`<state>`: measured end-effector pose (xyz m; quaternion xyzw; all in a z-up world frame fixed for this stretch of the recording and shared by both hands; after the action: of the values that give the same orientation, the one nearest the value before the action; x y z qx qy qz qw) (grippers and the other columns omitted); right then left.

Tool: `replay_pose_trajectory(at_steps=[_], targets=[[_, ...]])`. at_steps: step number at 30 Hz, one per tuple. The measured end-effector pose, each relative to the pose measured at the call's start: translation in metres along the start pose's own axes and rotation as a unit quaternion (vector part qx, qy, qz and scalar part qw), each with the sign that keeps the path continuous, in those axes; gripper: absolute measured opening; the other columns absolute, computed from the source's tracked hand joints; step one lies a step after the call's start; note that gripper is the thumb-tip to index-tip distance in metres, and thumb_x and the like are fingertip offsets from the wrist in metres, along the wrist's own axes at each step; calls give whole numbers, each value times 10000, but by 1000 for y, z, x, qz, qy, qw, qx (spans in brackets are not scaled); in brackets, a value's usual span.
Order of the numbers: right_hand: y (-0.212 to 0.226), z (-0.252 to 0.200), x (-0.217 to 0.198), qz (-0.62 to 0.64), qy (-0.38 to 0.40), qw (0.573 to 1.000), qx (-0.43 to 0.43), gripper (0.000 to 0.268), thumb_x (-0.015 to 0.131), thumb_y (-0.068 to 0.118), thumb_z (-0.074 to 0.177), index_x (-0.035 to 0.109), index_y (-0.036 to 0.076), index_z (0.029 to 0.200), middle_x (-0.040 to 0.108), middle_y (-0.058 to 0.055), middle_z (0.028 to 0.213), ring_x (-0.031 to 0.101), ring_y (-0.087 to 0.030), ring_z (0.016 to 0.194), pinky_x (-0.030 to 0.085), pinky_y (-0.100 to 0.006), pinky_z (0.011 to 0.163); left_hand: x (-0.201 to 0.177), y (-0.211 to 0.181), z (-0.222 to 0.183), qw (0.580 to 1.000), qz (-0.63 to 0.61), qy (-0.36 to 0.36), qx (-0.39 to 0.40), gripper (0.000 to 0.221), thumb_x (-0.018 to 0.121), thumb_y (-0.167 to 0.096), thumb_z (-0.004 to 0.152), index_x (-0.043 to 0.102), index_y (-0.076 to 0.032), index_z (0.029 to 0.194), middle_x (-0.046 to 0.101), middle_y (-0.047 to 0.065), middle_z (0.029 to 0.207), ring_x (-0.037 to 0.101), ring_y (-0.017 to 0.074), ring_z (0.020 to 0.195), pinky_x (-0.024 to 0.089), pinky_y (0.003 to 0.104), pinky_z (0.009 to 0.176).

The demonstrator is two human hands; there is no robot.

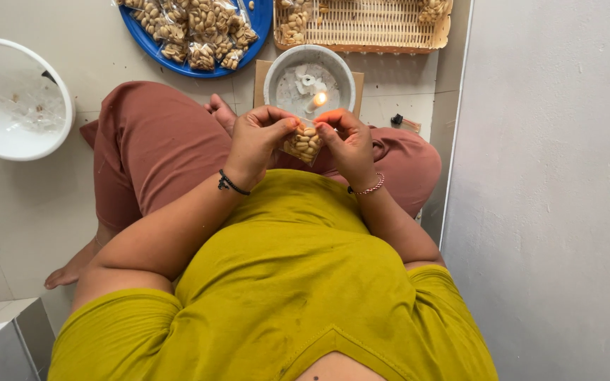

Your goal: Sealing small plastic bags containing snacks by melting the edges over a candle flame.

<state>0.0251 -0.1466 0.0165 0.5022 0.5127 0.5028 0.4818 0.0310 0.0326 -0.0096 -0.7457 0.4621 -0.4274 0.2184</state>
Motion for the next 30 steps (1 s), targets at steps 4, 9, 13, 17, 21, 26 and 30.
replay_pose_trajectory(at_steps=[4, 9, 13, 17, 21, 26, 30], targets=[[5, -7, 7, -54, 8, 998, -42, 127, 776, 122, 959, 738, 9, 917, 668, -118, 748, 620, -92, 766, 534, -267, 650, -10, 17, 1, 999, 19, 29, 16, 192, 819, -23, 836, 725, 35, 993, 707, 144, 809, 751, 239, 745, 664, 409, 603], [14, -18, 18, -94, 16, 992, -85, 119, 791, 169, 950, 776, 54, 923, 663, -64, 764, 584, -106, 706, 493, -243, 681, -9, 10, -14, 982, 160, 55, 87, 115, 854, -100, 869, 786, -43, 944, 732, 87, 765, 714, 125, 709, 663, 327, 587], [17, -24, 17, -128, 20, 985, -113, 149, 792, 153, 948, 757, 50, 846, 609, -73, 711, 555, -121, 641, 467, -256, 610, -11, 8, -23, 969, 201, 57, 136, 85, 851, -117, 886, 802, -73, 940, 739, 88, 768, 713, 118, 723, 627, 290, 621], [11, -26, 19, -80, 17, 992, -96, 153, 755, 184, 974, 731, 33, 965, 613, -81, 773, 576, -106, 707, 501, -260, 624, -12, 5, -25, 982, 143, 71, 97, 127, 841, -118, 884, 779, -75, 986, 756, 86, 788, 707, 99, 714, 646, 286, 611], [3, -29, 32, 27, 110, 993, 17, 458, 782, 149, 944, 543, 47, 1321, 650, -110, 1131, 694, -176, 938, 631, -311, 746, -10, -18, -37, 983, 79, 42, 160, 188, 834, -155, 908, 744, -60, 1044, 767, 34, 843, 707, 68, 803, 631, 257, 730], [-26, -30, 33, 61, 85, 991, 88, 244, 719, 75, 980, 589, 16, 1178, 713, -147, 913, 748, -227, 715, 639, -353, 598, -20, -3, -32, 980, 39, 109, 160, 422, 838, 2, 858, 670, 10, 1245, 733, 108, 1068, 738, 175, 965, 635, 347, 882], [-27, -31, 44, 70, 79, 986, 129, 240, 743, 135, 973, 612, 40, 1149, 725, -173, 836, 750, -252, 634, 631, -381, 511, -35, 12, -21, 977, 24, 125, 172, 422, 806, 64, 846, 673, -9, 1241, 732, 63, 1055, 725, 125, 970, 632, 299, 886]])
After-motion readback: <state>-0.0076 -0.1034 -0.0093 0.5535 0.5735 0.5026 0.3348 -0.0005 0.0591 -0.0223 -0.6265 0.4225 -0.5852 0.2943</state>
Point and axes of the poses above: each hand's wrist, its own z-axis towards the middle knuckle, its own x-axis out of the palm, y = z × x, the point moved 5 cm from there along z, towards the middle knuckle
